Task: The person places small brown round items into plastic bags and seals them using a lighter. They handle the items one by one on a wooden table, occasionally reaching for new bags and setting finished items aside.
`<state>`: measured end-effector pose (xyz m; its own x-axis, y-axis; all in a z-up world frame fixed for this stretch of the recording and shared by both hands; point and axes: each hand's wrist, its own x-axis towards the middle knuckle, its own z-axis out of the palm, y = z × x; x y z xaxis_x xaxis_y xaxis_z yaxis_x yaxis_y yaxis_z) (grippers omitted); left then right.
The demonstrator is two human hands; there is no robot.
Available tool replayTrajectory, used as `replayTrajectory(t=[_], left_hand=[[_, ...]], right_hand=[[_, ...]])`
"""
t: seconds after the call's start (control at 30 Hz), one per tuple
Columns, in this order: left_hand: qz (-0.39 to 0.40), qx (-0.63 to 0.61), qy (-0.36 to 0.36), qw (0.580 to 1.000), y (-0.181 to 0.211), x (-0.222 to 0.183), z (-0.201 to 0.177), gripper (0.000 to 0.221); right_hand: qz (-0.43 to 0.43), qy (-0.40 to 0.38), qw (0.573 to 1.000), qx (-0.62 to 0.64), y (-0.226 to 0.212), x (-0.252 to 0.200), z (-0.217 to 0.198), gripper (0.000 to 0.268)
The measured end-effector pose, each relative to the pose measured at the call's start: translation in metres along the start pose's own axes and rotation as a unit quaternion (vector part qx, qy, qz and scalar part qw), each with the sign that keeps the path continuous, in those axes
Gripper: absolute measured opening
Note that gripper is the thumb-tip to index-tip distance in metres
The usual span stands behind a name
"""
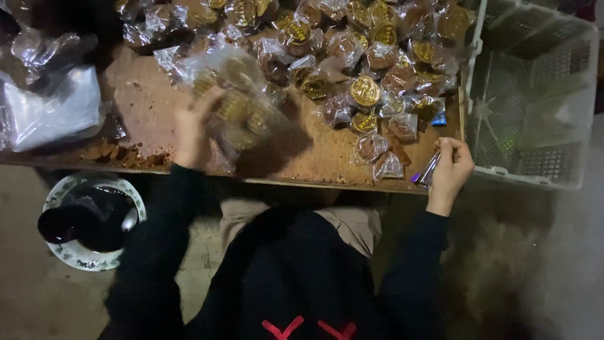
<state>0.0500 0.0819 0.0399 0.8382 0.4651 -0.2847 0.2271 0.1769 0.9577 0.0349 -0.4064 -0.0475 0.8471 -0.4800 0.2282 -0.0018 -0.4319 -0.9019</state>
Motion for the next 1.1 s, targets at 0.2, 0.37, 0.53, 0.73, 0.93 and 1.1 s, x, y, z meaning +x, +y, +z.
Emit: replayTrajectory(t=[0.2,0.37,0.53,0.73,0.93,1.1], left_hand=[[0.003,-0.061,-0.104,0.993,0.052,0.087,-0.107,0.063],[0.151,0.41,0.184,0.881,-0.029,0.195,-0.235,0.067],[0.086,0.626,0.218,0.744,-0.073,0.204,-0.286,0.041],[0.035,0.707,0.16,0.688,-0.11,0.218,-0.286,0.091],[0.109,0.722,0.198,0.654,-0.095,0.22,-0.276,0.013],[0.091,0.628,0.257,0.729,-0.054,0.2,-0.265,0.022]], right_hand=[[0.048,-0.077,0.996,-0.013,-0.018,-0.001,-0.002,0.011],[0.061,-0.107,0.992,-0.006,-0.019,0.001,-0.002,0.01],[0.059,-0.089,0.994,-0.018,-0.019,-0.002,-0.001,0.008],[0.036,-0.108,0.992,-0.047,-0.017,-0.002,-0.001,0.009],[0.031,-0.106,0.993,-0.031,-0.025,-0.003,-0.001,0.009],[0.063,-0.105,0.992,-0.018,-0.028,-0.002,-0.002,0.008]])
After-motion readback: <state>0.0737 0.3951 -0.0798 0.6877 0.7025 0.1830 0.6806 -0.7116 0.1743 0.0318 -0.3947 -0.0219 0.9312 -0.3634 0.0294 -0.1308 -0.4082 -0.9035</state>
